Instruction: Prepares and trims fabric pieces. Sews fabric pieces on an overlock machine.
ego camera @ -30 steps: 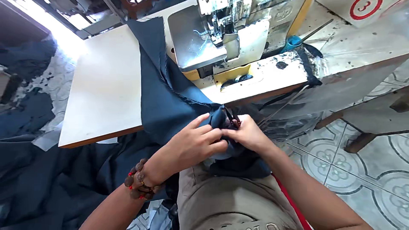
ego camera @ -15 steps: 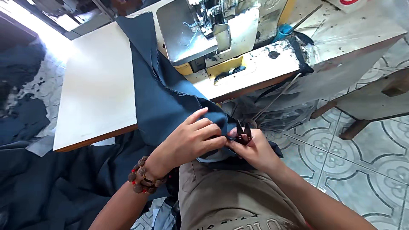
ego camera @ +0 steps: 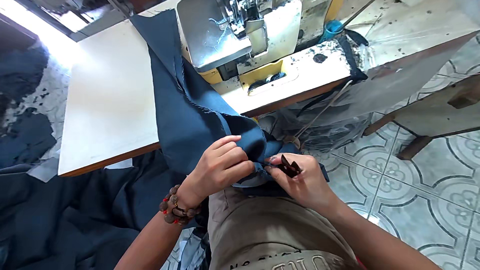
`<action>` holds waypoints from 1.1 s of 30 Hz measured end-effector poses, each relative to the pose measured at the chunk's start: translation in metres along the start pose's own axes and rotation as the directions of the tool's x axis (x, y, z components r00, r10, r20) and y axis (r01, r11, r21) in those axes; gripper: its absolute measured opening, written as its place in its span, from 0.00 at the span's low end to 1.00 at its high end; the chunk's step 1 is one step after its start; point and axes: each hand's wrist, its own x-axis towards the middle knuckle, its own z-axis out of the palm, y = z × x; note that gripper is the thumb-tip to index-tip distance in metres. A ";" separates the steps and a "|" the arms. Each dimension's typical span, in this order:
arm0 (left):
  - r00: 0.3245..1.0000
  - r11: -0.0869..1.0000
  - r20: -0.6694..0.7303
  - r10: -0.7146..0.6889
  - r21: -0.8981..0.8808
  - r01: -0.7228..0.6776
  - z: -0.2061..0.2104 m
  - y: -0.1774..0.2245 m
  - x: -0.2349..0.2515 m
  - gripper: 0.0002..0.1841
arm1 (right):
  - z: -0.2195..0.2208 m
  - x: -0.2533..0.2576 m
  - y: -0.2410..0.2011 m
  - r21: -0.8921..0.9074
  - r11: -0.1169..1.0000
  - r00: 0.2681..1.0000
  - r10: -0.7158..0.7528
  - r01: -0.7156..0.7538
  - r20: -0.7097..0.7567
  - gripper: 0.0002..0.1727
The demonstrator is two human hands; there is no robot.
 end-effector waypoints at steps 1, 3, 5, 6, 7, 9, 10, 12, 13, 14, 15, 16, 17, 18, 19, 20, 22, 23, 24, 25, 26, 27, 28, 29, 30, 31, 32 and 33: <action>1.000 1.000 0.001 0.011 -0.003 -0.011 0.000 0.000 -0.001 0.06 | 0.000 0.000 0.000 -0.002 1.000 1.000 -0.007 0.007 0.006 0.08; 0.999 0.999 -0.002 0.037 0.002 -0.037 -0.001 0.000 -0.002 0.04 | 0.000 0.000 -0.002 -0.008 1.000 1.000 -0.014 0.014 0.013 0.08; 0.998 0.998 -0.004 0.057 0.004 -0.057 -0.001 0.000 -0.003 0.03 | -0.001 0.000 -0.004 -0.025 0.999 0.999 -0.036 0.037 0.017 0.08; 0.998 0.998 -0.006 0.064 0.004 -0.064 -0.001 0.001 -0.003 0.03 | -0.001 0.000 -0.004 -0.034 0.998 0.998 -0.052 0.052 0.019 0.08; 0.998 0.998 -0.007 0.070 0.008 -0.070 -0.001 0.001 -0.003 0.03 | -0.001 0.000 -0.003 -0.041 0.997 0.997 -0.069 0.070 0.021 0.08; 0.997 0.997 -0.005 0.080 0.013 -0.080 -0.002 0.002 -0.003 0.03 | -0.002 0.000 -0.002 -0.056 0.993 0.995 -0.100 0.102 0.029 0.08; 0.996 0.996 -0.004 0.084 0.012 -0.084 -0.002 0.002 -0.003 0.03 | -0.002 -0.001 -0.001 -0.062 0.992 0.993 -0.111 0.113 0.035 0.08; 0.996 0.996 0.006 0.086 0.012 -0.086 -0.003 0.002 -0.003 0.03 | -0.002 -0.001 -0.001 -0.067 0.990 0.992 -0.121 0.123 0.038 0.08; 0.996 0.996 0.007 0.087 0.012 -0.087 -0.003 0.003 -0.003 0.03 | -0.002 -0.001 -0.001 -0.067 0.989 0.991 -0.126 0.128 0.038 0.08; 0.996 0.996 0.006 0.089 0.012 -0.089 -0.003 0.003 -0.003 0.03 | -0.002 -0.002 -0.001 -0.067 0.989 0.990 -0.133 0.136 0.038 0.07; 0.996 0.996 0.005 0.090 0.014 -0.090 -0.003 0.003 -0.003 0.03 | -0.002 -0.002 0.000 -0.067 0.987 0.989 -0.141 0.143 0.040 0.07; 0.996 0.996 0.005 0.090 0.017 -0.090 -0.004 0.003 -0.002 0.03 | -0.002 -0.002 0.000 -0.070 0.986 0.988 -0.150 0.152 0.042 0.07; 0.996 0.996 0.007 0.090 0.019 -0.090 -0.004 0.003 -0.002 0.04 | -0.002 -0.002 -0.001 -0.077 0.984 0.986 -0.159 0.162 0.044 0.07; 0.996 0.996 0.012 0.090 0.021 -0.091 -0.004 0.004 -0.001 0.04 | -0.002 -0.001 -0.001 -0.086 0.981 0.984 -0.170 0.174 0.047 0.07; 0.996 0.995 0.019 0.091 0.027 -0.091 -0.005 0.004 0.000 0.04 | -0.002 -0.001 -0.001 -0.098 0.978 0.982 -0.183 0.187 0.050 0.07; 0.996 0.995 0.024 0.090 0.035 -0.091 -0.005 0.004 0.000 0.04 | -0.002 -0.002 -0.001 -0.111 0.974 0.980 -0.193 0.197 0.054 0.07; 0.997 0.996 0.030 0.077 0.045 -0.078 -0.005 0.006 0.002 0.04 | -0.002 -0.002 -0.001 -0.133 0.969 0.977 -0.202 0.209 0.066 0.08; 0.998 0.997 0.031 0.062 0.049 -0.064 -0.005 0.006 0.002 0.05 | -0.002 -0.003 -0.001 -0.137 0.967 0.976 -0.206 0.214 0.071 0.08; 0.999 0.998 0.035 0.037 0.046 -0.039 -0.005 0.007 0.003 0.05 | -0.002 -0.003 -0.001 -0.143 0.965 0.974 -0.212 0.221 0.076 0.08; 0.999 0.999 0.038 0.001 0.039 -0.003 -0.005 0.008 0.004 0.06 | -0.001 -0.004 0.000 -0.145 0.962 0.972 -0.219 0.229 0.080 0.10; 0.998 0.998 0.047 -0.047 0.035 0.045 -0.004 0.010 0.005 0.07 | -0.001 -0.005 0.000 -0.151 0.960 0.971 -0.225 0.236 0.082 0.14; 0.993 0.994 0.065 -0.102 0.036 0.099 -0.004 0.012 0.008 0.07 | 0.000 -0.005 0.001 -0.170 0.956 0.970 -0.229 0.240 0.078 0.19; 0.985 0.988 0.089 -0.150 0.039 0.147 -0.004 0.014 0.012 0.08 | 0.001 -0.006 0.003 -0.203 0.947 0.969 -0.238 0.248 0.072 0.21; 0.976 0.982 0.113 -0.185 0.042 0.182 -0.004 0.015 0.015 0.08 | 0.003 -0.006 0.005 -0.231 0.936 0.964 -0.255 0.264 0.070 0.18; 0.969 0.979 0.143 -0.202 0.043 0.198 -0.005 0.014 0.019 0.08 | 0.004 -0.006 0.008 -0.248 0.927 0.960 -0.271 0.281 0.074 0.13; 0.964 0.980 0.178 -0.197 0.035 0.194 -0.006 0.012 0.023 0.09 | 0.003 -0.005 0.011 -0.245 0.923 0.955 -0.283 0.296 0.090 0.09; 0.958 0.984 0.227 -0.177 0.016 0.178 -0.009 0.008 0.027 0.09 | 0.001 -0.003 0.012 -0.217 0.926 0.950 -0.287 0.309 0.125 0.07; 0.945 0.987 0.292 -0.149 -0.019 0.161 -0.013 0.002 0.032 0.09 | -0.004 -0.001 0.013 -0.155 0.937 0.941 -0.286 0.314 0.179 0.07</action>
